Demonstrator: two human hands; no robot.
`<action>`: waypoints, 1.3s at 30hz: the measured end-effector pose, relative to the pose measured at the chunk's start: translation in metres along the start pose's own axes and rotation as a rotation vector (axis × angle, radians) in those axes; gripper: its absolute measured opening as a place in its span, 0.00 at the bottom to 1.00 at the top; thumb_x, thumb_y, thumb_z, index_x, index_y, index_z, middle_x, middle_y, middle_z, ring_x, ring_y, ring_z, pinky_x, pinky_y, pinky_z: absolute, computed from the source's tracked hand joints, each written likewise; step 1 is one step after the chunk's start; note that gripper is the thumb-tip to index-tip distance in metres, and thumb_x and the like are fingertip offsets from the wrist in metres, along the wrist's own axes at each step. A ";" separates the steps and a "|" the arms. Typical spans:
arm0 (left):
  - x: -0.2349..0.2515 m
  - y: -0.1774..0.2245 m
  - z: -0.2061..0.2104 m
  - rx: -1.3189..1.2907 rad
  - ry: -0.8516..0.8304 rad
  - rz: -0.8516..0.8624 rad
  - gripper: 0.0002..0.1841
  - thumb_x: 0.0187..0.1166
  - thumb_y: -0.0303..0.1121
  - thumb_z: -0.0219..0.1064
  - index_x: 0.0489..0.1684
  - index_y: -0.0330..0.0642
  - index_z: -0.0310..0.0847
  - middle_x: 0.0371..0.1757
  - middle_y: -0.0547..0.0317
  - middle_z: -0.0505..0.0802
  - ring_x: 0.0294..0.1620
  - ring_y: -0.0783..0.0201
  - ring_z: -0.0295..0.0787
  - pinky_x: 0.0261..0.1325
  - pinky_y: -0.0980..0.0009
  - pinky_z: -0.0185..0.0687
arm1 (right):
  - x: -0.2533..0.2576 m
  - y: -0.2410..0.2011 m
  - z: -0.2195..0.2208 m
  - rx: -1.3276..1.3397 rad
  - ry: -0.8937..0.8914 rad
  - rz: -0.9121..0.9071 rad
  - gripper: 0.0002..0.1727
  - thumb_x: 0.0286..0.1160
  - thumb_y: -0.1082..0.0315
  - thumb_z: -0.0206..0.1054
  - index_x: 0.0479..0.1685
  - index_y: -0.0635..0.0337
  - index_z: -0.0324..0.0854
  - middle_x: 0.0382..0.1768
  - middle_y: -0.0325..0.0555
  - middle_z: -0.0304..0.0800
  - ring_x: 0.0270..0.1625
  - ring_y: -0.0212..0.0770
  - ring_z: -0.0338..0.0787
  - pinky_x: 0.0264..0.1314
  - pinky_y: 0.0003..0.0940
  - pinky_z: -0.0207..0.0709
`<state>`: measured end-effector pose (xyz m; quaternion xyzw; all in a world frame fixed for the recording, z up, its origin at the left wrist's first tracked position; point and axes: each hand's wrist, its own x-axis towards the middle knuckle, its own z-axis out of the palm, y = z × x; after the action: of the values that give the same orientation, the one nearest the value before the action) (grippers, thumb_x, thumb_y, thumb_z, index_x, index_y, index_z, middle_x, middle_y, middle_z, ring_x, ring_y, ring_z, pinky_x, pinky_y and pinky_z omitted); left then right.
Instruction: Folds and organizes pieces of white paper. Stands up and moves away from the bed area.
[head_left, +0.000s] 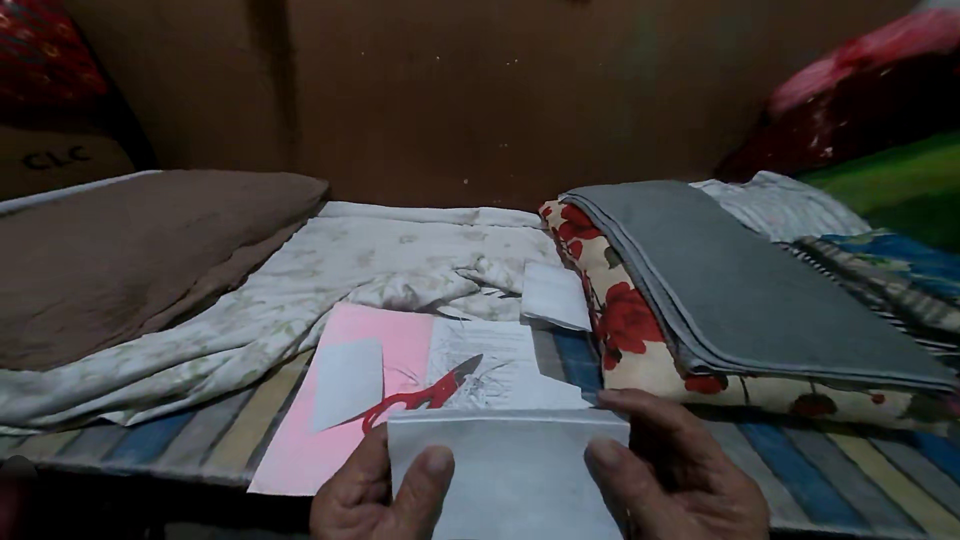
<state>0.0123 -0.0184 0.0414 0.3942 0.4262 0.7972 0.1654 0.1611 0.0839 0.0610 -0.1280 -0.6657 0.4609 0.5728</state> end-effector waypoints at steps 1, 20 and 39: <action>-0.001 0.001 0.000 0.003 -0.003 0.005 0.13 0.80 0.22 0.66 0.49 0.56 0.88 0.43 0.82 0.97 0.42 0.83 0.94 0.48 0.81 0.91 | 0.000 0.001 -0.002 -0.035 -0.012 -0.033 0.11 0.76 0.72 0.70 0.53 0.49 0.88 0.49 0.16 0.93 0.45 0.13 0.87 0.48 0.13 0.83; 0.005 -0.020 -0.017 0.083 -0.244 0.290 0.09 0.85 0.37 0.65 0.54 0.60 0.89 0.50 0.88 0.94 0.51 0.92 0.87 0.56 0.91 0.81 | -0.004 0.006 -0.023 0.015 -0.248 -0.163 0.04 0.83 0.64 0.67 0.46 0.47 0.88 0.53 0.25 0.93 0.60 0.20 0.88 0.64 0.18 0.81; 0.003 -0.007 -0.020 0.156 -0.307 0.050 0.06 0.80 0.31 0.69 0.48 0.47 0.88 0.41 0.82 0.96 0.42 0.88 0.90 0.47 0.84 0.88 | -0.002 -0.026 -0.023 -0.461 -0.317 0.073 0.08 0.73 0.79 0.61 0.34 0.77 0.85 0.43 0.56 0.92 0.48 0.25 0.88 0.51 0.16 0.79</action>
<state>-0.0059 -0.0233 0.0304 0.5332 0.4469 0.6960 0.1775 0.1911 0.0792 0.0777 -0.2052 -0.8290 0.3321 0.4004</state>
